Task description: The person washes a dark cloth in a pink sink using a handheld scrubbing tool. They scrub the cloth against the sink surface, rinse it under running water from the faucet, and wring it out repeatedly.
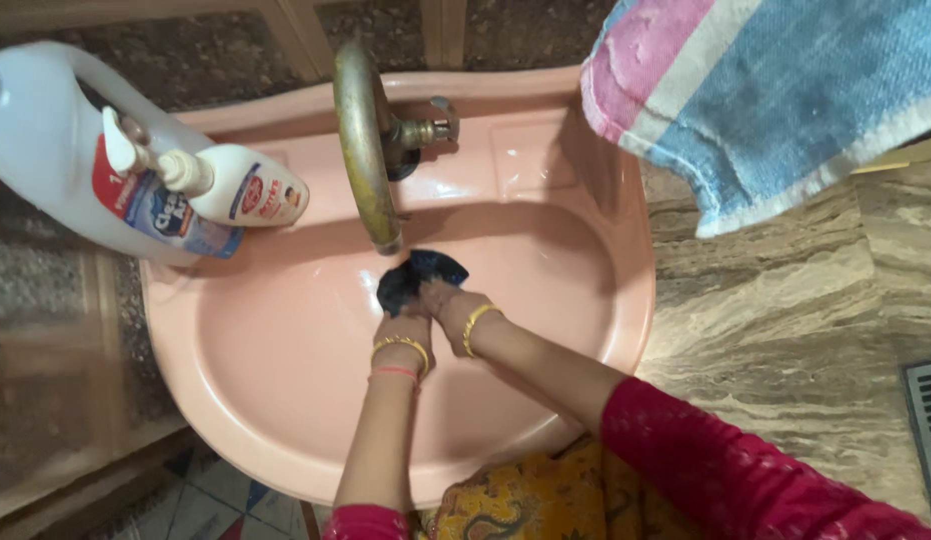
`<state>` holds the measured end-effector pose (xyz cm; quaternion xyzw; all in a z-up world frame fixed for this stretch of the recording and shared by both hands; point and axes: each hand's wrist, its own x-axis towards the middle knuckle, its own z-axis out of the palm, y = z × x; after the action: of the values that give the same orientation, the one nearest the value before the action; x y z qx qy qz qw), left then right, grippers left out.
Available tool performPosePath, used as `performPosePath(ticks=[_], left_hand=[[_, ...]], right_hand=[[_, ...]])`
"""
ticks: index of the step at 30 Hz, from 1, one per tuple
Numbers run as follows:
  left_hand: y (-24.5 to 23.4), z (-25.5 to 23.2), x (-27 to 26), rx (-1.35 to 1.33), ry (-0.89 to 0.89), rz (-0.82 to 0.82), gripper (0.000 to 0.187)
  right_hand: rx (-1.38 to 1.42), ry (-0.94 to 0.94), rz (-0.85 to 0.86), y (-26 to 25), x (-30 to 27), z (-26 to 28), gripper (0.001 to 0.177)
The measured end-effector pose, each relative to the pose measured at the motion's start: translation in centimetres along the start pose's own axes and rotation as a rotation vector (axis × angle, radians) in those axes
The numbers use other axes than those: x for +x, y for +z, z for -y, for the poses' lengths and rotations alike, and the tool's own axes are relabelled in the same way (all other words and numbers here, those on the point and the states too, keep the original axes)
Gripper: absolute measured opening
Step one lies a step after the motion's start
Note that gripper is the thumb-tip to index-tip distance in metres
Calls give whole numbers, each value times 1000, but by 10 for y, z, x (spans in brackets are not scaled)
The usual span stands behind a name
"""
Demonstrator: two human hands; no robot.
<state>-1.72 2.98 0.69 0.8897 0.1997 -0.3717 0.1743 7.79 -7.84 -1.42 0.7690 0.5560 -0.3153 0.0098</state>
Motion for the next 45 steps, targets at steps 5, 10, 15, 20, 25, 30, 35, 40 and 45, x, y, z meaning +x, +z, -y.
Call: performPosePath(ticks=[5,10,15,20,25,30,35,40,45], left_hand=[[23,6,22,86,41,-132,81],[1,17,19,56,105,-206,92],[-10,8,3,18,47,-149,84],[-12,-6,-24,-35,74,-114,66],[-16,-25,-75,-178,16,95,28],[1,-6,-74,-532,141,-323,18],[37,-18,-31,-309,108,-138,24],[50,-23,6,-351,24,-146,31],[9,-3,31,-589,-135,-262,39]], right_hand=[[36,81,146,-17,-13,12,108],[-3,164,116,-23,19,9,107],[-190,37,-67,1,26,0,94],[-49,108,21,-17,-14,24,85],[-83,100,382,-64,-59,49,36],[-79,127,230,-66,-53,22,29],[-99,63,317,-10,-37,1,33],[-160,146,175,16,-21,14,37],[-112,146,-67,17,33,-2,31]])
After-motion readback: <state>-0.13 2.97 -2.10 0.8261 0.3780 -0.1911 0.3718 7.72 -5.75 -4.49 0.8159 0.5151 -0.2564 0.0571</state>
